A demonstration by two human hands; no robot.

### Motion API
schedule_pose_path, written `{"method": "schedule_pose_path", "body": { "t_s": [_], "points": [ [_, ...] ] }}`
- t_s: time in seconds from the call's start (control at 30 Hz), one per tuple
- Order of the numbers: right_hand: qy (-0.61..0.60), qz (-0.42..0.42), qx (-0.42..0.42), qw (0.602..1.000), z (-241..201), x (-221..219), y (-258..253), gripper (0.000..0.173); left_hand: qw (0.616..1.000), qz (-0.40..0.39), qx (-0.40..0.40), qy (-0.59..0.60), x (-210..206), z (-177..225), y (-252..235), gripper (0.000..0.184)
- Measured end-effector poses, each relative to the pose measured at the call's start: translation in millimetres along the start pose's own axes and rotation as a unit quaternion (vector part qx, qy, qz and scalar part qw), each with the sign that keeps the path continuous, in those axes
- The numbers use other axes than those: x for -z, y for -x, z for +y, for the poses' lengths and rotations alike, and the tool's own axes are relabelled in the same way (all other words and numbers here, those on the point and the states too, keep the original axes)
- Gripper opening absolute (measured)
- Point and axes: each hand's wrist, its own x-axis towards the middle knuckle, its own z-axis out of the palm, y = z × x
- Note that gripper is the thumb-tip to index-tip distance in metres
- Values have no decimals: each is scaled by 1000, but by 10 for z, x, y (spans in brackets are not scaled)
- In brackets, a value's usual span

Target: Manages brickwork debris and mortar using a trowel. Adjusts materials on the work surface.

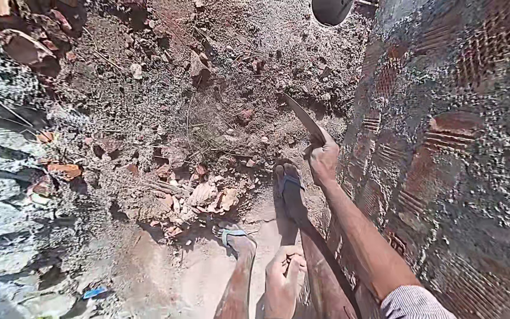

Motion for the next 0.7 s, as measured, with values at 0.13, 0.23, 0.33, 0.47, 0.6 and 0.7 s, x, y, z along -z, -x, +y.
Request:
{"method": "schedule_pose_path", "body": {
  "t_s": [0.13, 0.23, 0.33, 0.47, 0.6, 0.7],
  "points": [
    [40, 199, -78, 976, 40, 429, -1032, 48, 996, 78, 13, -45, 382, -49, -17, 20],
    [72, 165, -91, 979, 186, 209, -1456, 48, 987, 144, 50, -55, 563, -157, -53, 21],
    [108, 103, -92, 984, 71, -231, -1109, 51, 986, 136, 73, -66, 577, -238, -43, 21],
    [65, -118, -97, 986, 54, -482, -371, 43, 990, 47, 100, -92, 353, -49, 29, 19],
    [39, -226, -17, 973, -30, -271, -234, 47, 992, -9, 103, -76, 181, 248, 57, 19],
    [1, -37, 12, 999, -107, 6, -651, 45, 987, -1, 136, -79, 354, 386, 58, 21]
  ]
}}
